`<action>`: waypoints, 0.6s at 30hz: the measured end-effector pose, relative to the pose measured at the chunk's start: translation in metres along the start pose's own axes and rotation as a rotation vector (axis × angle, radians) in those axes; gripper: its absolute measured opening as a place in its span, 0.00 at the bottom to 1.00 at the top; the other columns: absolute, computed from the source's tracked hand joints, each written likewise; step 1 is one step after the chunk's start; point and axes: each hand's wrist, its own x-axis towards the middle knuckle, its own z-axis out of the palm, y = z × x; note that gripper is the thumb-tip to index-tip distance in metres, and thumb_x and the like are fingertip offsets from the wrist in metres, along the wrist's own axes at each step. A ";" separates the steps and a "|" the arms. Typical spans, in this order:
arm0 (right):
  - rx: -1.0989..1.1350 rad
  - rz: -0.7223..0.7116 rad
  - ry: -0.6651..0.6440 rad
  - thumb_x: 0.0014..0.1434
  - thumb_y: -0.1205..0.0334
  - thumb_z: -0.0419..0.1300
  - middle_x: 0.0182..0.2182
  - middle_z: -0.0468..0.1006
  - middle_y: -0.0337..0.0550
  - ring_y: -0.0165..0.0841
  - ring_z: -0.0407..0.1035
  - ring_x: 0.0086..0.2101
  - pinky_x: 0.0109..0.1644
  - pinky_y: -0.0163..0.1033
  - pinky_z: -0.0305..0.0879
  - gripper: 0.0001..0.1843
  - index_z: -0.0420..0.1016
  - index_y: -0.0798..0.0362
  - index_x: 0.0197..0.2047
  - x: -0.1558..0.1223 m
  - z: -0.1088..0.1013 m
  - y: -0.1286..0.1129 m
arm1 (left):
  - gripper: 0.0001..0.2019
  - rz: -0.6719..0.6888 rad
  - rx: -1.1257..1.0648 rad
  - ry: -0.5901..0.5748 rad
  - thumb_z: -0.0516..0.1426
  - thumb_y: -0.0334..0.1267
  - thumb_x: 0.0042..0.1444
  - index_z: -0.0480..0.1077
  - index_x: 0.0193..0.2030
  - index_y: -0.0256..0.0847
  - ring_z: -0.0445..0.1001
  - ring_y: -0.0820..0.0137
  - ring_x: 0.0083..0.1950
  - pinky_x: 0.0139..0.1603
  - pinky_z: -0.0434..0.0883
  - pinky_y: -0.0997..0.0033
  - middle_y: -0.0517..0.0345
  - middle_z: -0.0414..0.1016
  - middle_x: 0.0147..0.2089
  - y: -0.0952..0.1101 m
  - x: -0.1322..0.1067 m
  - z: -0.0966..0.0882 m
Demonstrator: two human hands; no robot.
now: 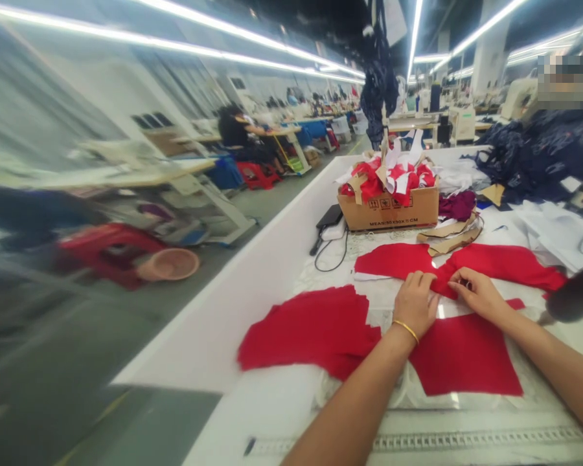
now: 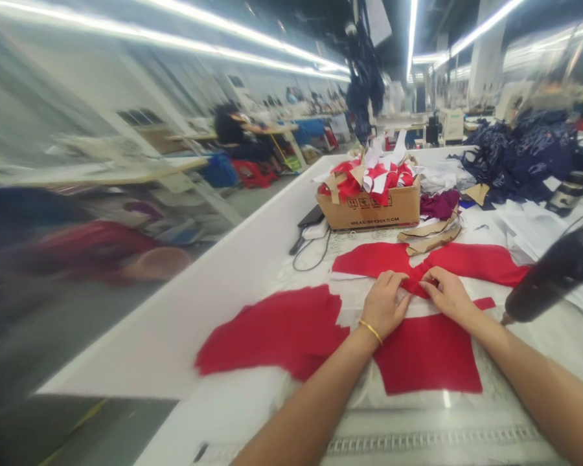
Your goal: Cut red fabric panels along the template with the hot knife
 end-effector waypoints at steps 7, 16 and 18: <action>0.034 0.057 -0.021 0.60 0.56 0.57 0.26 0.75 0.39 0.35 0.69 0.29 0.36 0.40 0.66 0.09 0.70 0.49 0.29 0.000 -0.002 -0.003 | 0.14 0.095 -0.020 0.020 0.61 0.30 0.60 0.74 0.52 0.42 0.70 0.59 0.49 0.54 0.72 0.58 0.52 0.71 0.45 0.004 0.001 -0.002; 0.050 0.042 -0.050 0.58 0.50 0.58 0.24 0.76 0.39 0.33 0.66 0.25 0.31 0.39 0.64 0.13 0.72 0.49 0.28 -0.001 -0.002 -0.003 | 0.09 0.101 0.000 0.064 0.56 0.32 0.68 0.77 0.38 0.41 0.70 0.63 0.45 0.50 0.71 0.63 0.52 0.72 0.41 0.006 0.001 -0.003; 0.043 0.035 -0.031 0.58 0.51 0.57 0.26 0.77 0.40 0.33 0.66 0.25 0.31 0.40 0.64 0.11 0.73 0.49 0.31 -0.002 -0.003 -0.003 | 0.09 0.088 -0.005 0.077 0.56 0.32 0.68 0.76 0.38 0.41 0.70 0.63 0.45 0.50 0.71 0.63 0.53 0.72 0.40 0.006 0.001 -0.004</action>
